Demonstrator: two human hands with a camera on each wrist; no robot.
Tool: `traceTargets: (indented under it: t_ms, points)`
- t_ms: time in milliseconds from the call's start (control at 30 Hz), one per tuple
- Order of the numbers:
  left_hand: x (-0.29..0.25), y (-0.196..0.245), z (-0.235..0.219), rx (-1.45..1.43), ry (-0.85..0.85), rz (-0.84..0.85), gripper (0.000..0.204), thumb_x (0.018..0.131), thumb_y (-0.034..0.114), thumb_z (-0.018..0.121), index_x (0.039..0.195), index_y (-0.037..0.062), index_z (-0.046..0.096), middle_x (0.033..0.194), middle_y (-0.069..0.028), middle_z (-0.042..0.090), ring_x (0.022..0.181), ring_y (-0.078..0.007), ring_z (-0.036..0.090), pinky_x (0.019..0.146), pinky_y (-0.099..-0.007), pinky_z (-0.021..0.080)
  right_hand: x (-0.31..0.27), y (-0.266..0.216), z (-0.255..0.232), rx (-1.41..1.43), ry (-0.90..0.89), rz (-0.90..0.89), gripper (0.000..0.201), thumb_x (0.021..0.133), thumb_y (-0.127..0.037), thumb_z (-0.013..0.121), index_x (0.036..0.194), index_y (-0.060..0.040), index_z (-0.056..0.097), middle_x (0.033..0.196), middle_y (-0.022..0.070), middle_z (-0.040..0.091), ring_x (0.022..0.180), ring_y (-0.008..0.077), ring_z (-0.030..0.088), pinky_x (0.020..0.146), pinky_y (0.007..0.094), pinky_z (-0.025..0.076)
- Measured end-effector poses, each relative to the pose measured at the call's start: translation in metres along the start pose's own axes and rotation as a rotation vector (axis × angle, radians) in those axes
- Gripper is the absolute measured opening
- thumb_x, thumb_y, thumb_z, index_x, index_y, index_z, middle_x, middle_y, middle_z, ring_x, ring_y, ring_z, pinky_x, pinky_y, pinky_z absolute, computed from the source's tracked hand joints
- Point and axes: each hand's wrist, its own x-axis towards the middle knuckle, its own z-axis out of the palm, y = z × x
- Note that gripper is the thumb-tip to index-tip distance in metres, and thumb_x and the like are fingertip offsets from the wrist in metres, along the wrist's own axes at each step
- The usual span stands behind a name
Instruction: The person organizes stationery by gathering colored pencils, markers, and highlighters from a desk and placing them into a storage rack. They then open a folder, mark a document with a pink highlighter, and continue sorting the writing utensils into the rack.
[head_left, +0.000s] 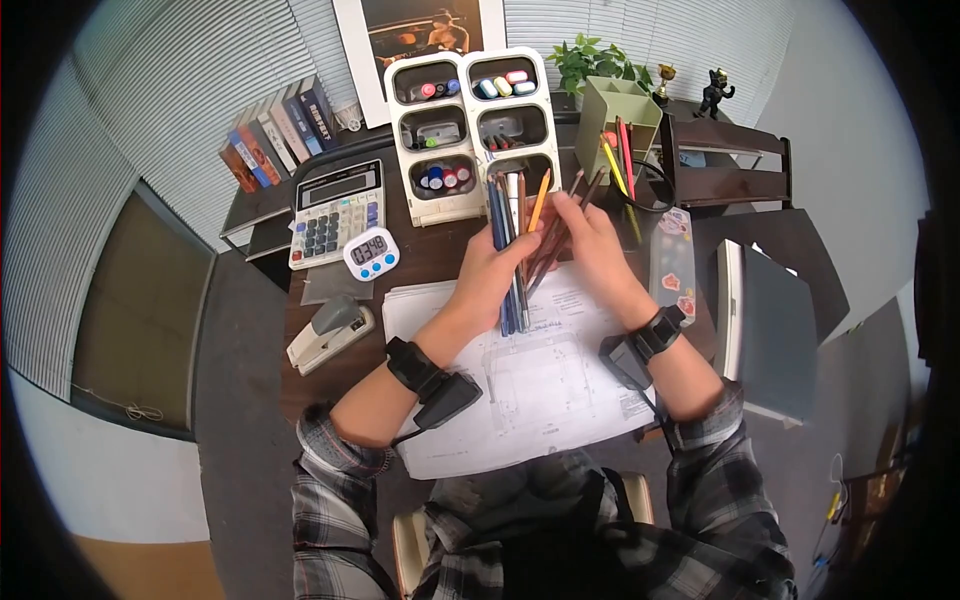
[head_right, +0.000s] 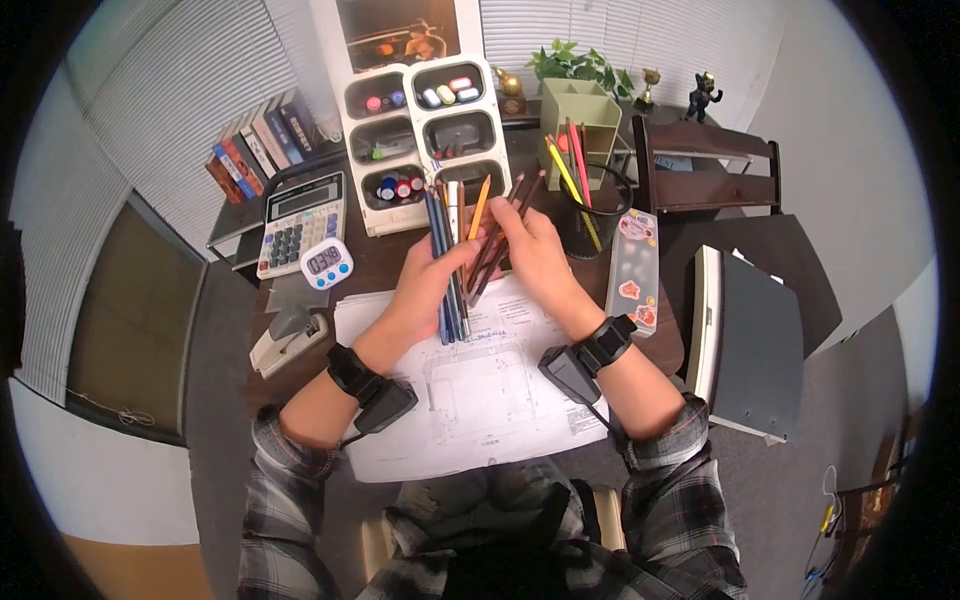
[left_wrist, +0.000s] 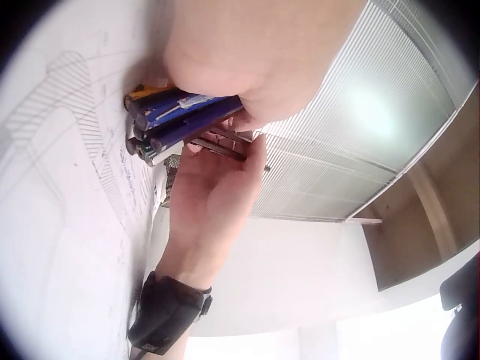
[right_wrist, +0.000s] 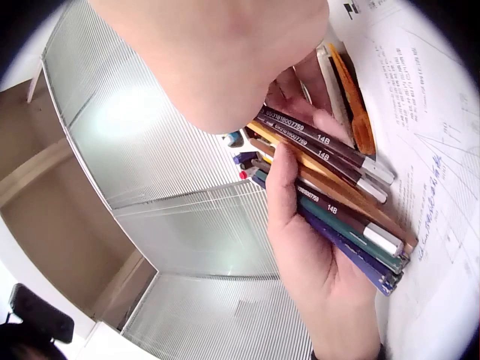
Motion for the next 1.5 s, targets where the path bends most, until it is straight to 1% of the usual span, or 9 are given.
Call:
traceTargets:
  t_ms: [300,467,567,800,933,1133,1233,1400,1500]
  points:
    - [-0.002,0.004,0.003,-0.003,0.091,-0.002,0.032,0.095,0.010,0.061,0.123,-0.0037,0.056,0.112,-0.0127,0.063,0.099,-0.0190,0.064,0.088,-0.0357,0.057,0.002,-0.006,0.003,0.129,0.172,-0.096,0.038,0.106,-0.032,0.043,0.101,0.0013,0.061,0.082,0.0039,0.063,0.071,0.0116,0.061,0.062,0.0255,0.051]
    - [-0.002,0.006,0.001,0.046,0.046,-0.039,0.028,0.097,0.012,0.061,0.120,-0.0028,0.056,0.104,-0.0116,0.064,0.090,-0.0187,0.066,0.082,-0.0332,0.058,-0.003,-0.010,0.003,0.191,0.076,-0.030,0.032,0.106,-0.031,0.045,0.099,-0.0025,0.057,0.064,-0.0035,0.041,0.053,0.0067,0.040,0.047,0.0228,0.038]
    - [-0.001,0.004,-0.001,0.058,0.002,-0.037,0.028,0.098,0.014,0.060,0.119,-0.0027,0.055,0.101,-0.0110,0.064,0.086,-0.0183,0.066,0.082,-0.0329,0.059,-0.003,-0.011,0.000,0.203,0.010,0.018,0.029,0.105,-0.032,0.048,0.103,-0.0039,0.055,0.063,-0.0057,0.037,0.051,0.0045,0.036,0.045,0.0214,0.033]
    - [-0.001,0.005,0.002,0.047,-0.037,-0.017,0.035,0.099,0.012,0.057,0.129,-0.0047,0.051,0.106,-0.0154,0.066,0.090,-0.0207,0.069,0.081,-0.0323,0.059,-0.008,-0.015,0.010,0.126,0.018,0.014,0.024,0.099,-0.027,0.062,0.104,-0.0042,0.055,0.075,-0.0036,0.056,0.061,0.0011,0.051,0.050,0.0168,0.041]
    - [-0.001,0.007,0.003,0.047,-0.069,-0.017,0.036,0.100,0.013,0.056,0.129,-0.0065,0.051,0.109,-0.0173,0.066,0.093,-0.0222,0.070,0.083,-0.0323,0.059,-0.009,-0.017,0.005,0.089,-0.016,0.045,0.024,0.100,-0.028,0.061,0.102,-0.0043,0.056,0.076,-0.0032,0.057,0.062,0.0011,0.051,0.050,0.0171,0.041]
    - [-0.002,0.014,0.006,-0.063,-0.110,-0.082,0.036,0.102,0.026,0.054,0.120,-0.0056,0.054,0.114,-0.0181,0.065,0.103,-0.0263,0.068,0.089,-0.0374,0.058,-0.005,-0.012,0.004,0.206,0.159,-0.040,0.026,0.104,-0.030,0.053,0.091,-0.0076,0.056,0.074,-0.0051,0.051,0.057,0.0025,0.045,0.048,0.0191,0.035]
    - [-0.002,0.012,0.006,-0.119,-0.036,-0.079,0.035,0.102,0.028,0.054,0.116,-0.0042,0.054,0.109,-0.0184,0.066,0.099,-0.0276,0.069,0.083,-0.0341,0.059,-0.002,-0.016,0.006,0.122,0.292,-0.202,0.031,0.105,-0.033,0.048,0.088,-0.0083,0.054,0.070,-0.0036,0.050,0.052,0.0040,0.041,0.046,0.0206,0.032]
    - [-0.001,0.013,-0.001,-0.024,0.011,-0.121,0.030,0.102,0.029,0.055,0.108,0.0002,0.059,0.104,-0.0147,0.067,0.090,-0.0227,0.069,0.073,-0.0329,0.057,-0.004,-0.015,-0.006,0.335,0.074,-0.084,0.025,0.105,-0.031,0.049,0.099,-0.0073,0.050,0.062,-0.0013,0.047,0.047,0.0069,0.041,0.044,0.0227,0.031]
    - [-0.004,0.014,0.002,0.072,-0.033,-0.162,0.030,0.102,0.029,0.055,0.107,-0.0005,0.059,0.097,-0.0122,0.067,0.079,-0.0190,0.067,0.064,-0.0295,0.053,-0.008,-0.019,0.006,0.145,0.055,0.005,0.023,0.102,-0.027,0.056,0.100,-0.0055,0.050,0.062,-0.0010,0.047,0.047,0.0084,0.044,0.044,0.0236,0.035]
